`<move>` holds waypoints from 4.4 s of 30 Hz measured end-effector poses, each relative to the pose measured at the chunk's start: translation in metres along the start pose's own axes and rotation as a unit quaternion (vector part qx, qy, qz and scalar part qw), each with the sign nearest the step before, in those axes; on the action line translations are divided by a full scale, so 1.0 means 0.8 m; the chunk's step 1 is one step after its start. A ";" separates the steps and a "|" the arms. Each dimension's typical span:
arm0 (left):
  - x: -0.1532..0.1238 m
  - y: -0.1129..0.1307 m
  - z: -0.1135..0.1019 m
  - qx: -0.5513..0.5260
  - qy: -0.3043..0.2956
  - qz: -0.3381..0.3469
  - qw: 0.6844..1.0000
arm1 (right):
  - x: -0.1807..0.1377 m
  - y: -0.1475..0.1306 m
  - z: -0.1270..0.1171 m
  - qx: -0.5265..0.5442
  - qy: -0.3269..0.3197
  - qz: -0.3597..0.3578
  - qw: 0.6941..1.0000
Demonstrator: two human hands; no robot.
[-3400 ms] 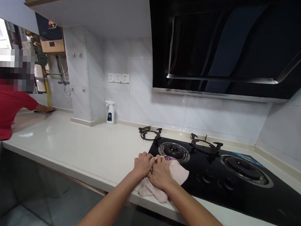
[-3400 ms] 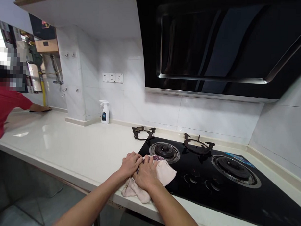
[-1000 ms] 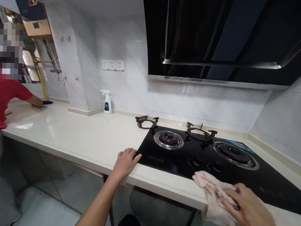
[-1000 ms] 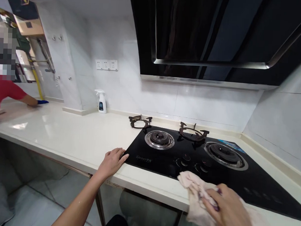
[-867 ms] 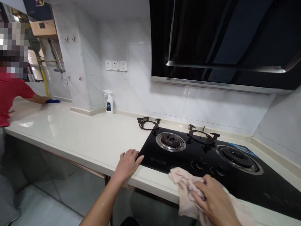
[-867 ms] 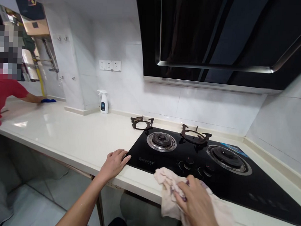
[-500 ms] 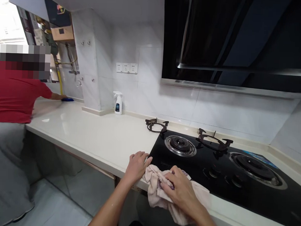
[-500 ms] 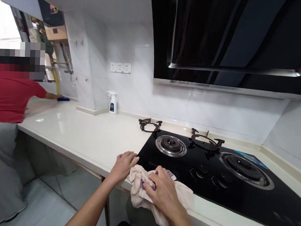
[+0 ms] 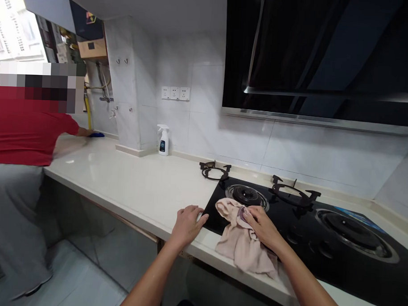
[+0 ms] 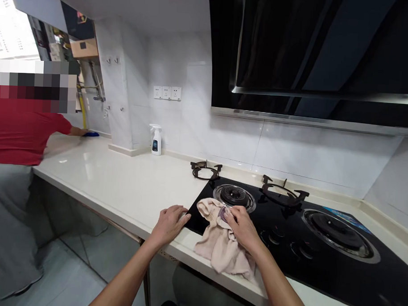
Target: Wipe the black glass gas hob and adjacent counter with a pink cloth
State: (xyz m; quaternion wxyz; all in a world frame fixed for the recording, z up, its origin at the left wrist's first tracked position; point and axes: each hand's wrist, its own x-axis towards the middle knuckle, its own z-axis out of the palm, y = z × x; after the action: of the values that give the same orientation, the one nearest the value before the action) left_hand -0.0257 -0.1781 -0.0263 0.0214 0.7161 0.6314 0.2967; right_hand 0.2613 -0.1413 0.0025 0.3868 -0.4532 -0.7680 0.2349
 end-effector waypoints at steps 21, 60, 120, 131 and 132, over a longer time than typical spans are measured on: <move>-0.001 -0.007 0.009 0.037 0.000 0.010 0.999 | 0.004 0.041 -0.018 -0.056 -0.107 -0.132 0.984; 0.031 0.166 -0.002 -0.556 -0.068 -0.089 0.824 | 0.002 0.045 -0.078 0.355 -0.072 0.081 0.928; 0.269 -0.008 0.093 0.171 -0.135 -0.109 0.970 | -0.023 0.043 -0.017 -0.132 -0.288 -0.077 0.946; 0.261 -0.023 0.094 0.202 -0.044 -0.042 0.978 | -0.024 0.055 -0.016 -0.121 -0.276 -0.088 0.949; 0.254 -0.023 0.090 0.205 -0.039 -0.034 0.977 | -0.024 0.053 -0.017 -0.126 -0.282 -0.084 0.947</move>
State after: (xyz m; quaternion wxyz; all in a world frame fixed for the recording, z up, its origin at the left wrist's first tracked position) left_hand -0.0042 0.0367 -0.0125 -0.0910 0.6943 0.7015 0.1323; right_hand 0.2999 -0.1376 -0.0272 0.1125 -0.3473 -0.9042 0.2217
